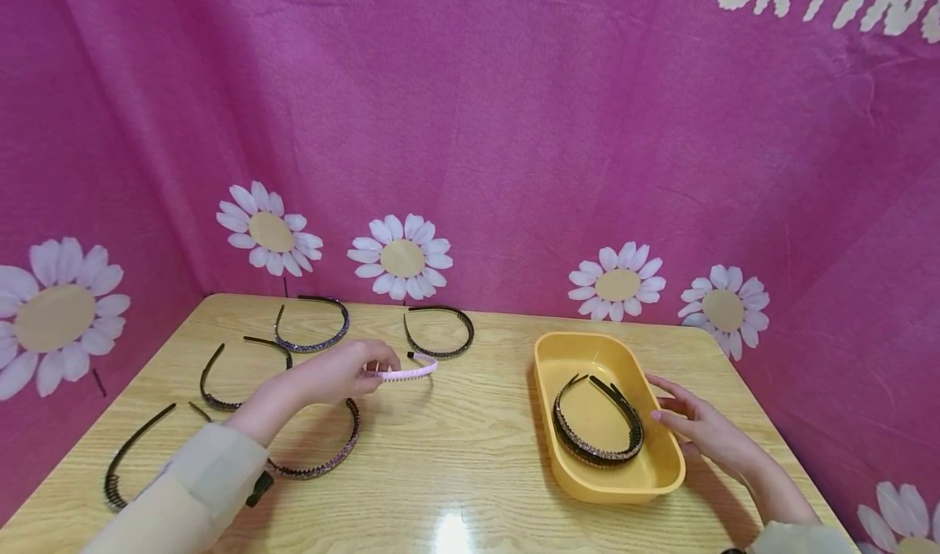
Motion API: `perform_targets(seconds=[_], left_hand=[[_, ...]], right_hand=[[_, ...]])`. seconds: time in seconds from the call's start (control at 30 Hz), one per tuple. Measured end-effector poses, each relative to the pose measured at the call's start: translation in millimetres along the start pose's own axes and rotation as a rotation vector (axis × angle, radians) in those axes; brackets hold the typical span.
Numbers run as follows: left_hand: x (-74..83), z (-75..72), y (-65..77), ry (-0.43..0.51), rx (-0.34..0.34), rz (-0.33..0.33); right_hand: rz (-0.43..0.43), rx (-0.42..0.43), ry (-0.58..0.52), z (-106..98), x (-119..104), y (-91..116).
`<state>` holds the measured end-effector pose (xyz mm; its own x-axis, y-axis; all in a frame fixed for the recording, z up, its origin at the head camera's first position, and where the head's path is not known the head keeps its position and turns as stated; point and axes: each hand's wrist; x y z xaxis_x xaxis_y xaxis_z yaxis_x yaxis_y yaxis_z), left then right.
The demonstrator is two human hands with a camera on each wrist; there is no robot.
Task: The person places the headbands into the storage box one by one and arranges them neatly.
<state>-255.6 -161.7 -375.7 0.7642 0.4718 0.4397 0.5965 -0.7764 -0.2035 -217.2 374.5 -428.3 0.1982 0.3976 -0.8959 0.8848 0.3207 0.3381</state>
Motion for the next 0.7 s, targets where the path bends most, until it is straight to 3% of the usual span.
perform_targets(seconds=[0.7], left_hand=[[17.7, -11.6, -4.5, -0.078, 0.102, 0.059]], right_hand=[[-0.009, -0.001, 0.007, 0, 1, 0]])
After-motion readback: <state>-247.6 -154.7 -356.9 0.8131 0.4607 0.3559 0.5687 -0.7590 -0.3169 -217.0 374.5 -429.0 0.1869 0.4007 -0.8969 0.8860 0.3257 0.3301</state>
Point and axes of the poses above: each hand's wrist, its own y-axis away from the middle knuckle, its own z-axis out of the palm, x = y × z, and after that the axes turned 9 degrees about z, right-handed
